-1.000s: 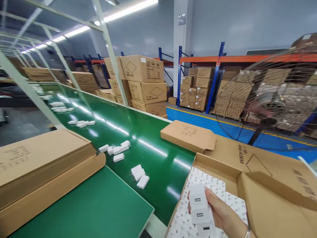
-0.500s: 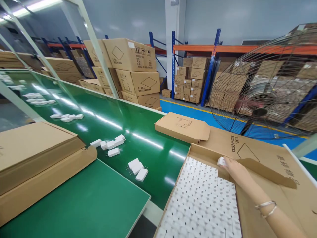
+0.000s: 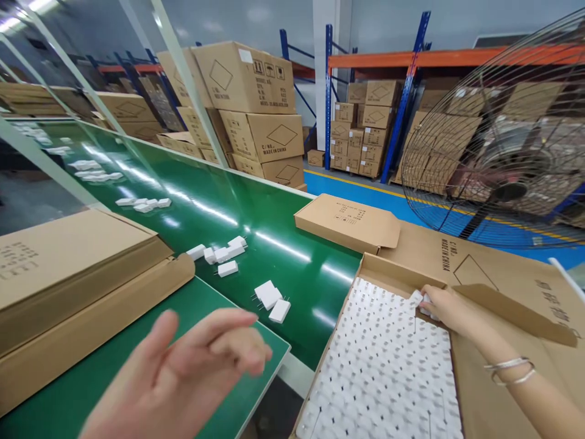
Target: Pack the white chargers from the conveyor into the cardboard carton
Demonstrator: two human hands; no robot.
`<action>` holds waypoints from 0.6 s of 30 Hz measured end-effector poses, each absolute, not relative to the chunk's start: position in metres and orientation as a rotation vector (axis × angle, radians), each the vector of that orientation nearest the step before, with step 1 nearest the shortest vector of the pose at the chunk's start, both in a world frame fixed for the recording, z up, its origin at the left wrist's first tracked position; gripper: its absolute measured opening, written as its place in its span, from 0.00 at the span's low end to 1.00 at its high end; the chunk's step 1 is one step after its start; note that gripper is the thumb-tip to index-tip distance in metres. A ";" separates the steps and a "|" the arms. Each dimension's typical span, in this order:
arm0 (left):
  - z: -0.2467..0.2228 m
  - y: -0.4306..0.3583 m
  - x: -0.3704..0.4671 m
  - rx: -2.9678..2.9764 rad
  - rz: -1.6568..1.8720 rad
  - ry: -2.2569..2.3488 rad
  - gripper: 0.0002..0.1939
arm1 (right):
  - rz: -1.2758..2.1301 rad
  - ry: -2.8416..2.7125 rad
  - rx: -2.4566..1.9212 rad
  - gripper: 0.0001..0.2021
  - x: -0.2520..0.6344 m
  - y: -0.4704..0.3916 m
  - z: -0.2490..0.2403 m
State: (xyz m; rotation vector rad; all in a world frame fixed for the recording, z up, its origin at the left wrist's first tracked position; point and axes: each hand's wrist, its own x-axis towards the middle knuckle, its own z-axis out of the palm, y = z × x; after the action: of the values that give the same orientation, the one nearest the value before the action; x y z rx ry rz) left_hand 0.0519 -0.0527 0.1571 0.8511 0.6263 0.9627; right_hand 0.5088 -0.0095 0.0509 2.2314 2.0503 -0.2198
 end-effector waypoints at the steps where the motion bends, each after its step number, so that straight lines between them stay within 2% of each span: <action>1: 0.161 -0.044 0.057 0.822 0.955 0.611 0.27 | -0.232 2.066 2.224 0.15 0.506 -0.011 0.052; 8: 0.154 -0.021 0.062 0.756 0.924 0.690 0.27 | -0.633 1.955 2.296 0.27 0.494 -0.024 0.063; 10: 0.150 -0.020 0.059 0.749 0.929 0.710 0.26 | -0.709 1.910 2.318 0.27 0.493 -0.024 0.064; 14: 0.149 -0.019 0.058 0.750 0.924 0.744 0.26 | -0.621 1.881 2.304 0.22 0.492 -0.016 0.066; 18: 0.153 -0.021 0.059 0.723 0.949 0.810 0.26 | -0.494 1.978 2.166 0.23 0.491 -0.003 0.069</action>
State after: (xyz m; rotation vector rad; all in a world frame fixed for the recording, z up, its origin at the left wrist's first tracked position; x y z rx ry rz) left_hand 0.0586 -0.0208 0.1533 0.7226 0.8097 0.9488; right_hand 0.4906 -0.0032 0.0685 2.1660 1.9783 -0.4939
